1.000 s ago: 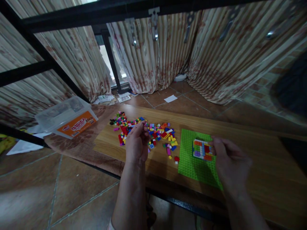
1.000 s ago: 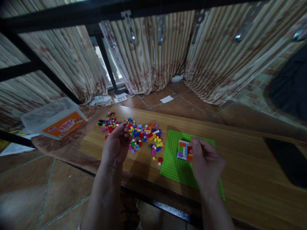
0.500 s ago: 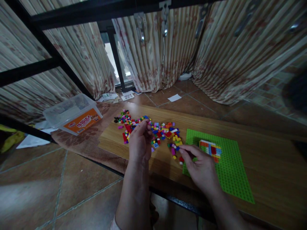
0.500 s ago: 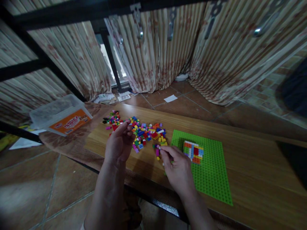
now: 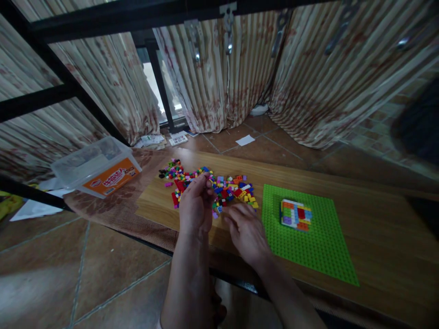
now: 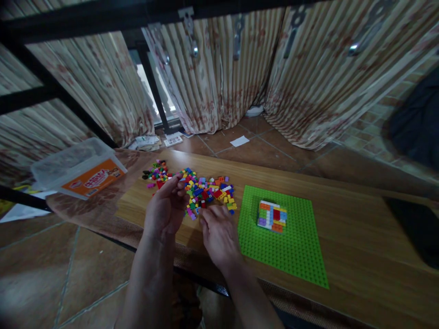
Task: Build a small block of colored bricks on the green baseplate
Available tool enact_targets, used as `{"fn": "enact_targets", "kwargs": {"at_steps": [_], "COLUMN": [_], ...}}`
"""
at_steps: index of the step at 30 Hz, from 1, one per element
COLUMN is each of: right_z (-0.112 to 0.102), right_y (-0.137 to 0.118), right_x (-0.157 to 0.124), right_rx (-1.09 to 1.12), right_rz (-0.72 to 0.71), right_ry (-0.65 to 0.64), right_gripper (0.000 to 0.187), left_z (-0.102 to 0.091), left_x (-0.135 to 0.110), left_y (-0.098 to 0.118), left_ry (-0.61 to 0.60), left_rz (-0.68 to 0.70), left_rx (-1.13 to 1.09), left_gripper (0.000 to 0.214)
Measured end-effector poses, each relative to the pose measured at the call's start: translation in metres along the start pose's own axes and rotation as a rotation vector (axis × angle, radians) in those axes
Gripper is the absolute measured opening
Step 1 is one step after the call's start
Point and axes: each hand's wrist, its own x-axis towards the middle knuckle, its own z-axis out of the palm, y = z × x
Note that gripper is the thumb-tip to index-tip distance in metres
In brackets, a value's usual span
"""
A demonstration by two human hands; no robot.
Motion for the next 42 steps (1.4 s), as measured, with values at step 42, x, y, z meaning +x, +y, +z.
{"fn": "enact_targets", "kwargs": {"at_steps": [42], "right_z": [-0.140], "right_y": [0.093], "right_x": [-0.071], "right_rx": [0.578], "right_rz": [0.860], "right_ry": [0.344], "right_gripper": [0.039], "left_z": [0.031], "left_x": [-0.029], "left_y": [-0.087], "left_ry": [-0.275], "left_rz": [-0.121], "left_rx": [0.538], "left_gripper": [0.014]}}
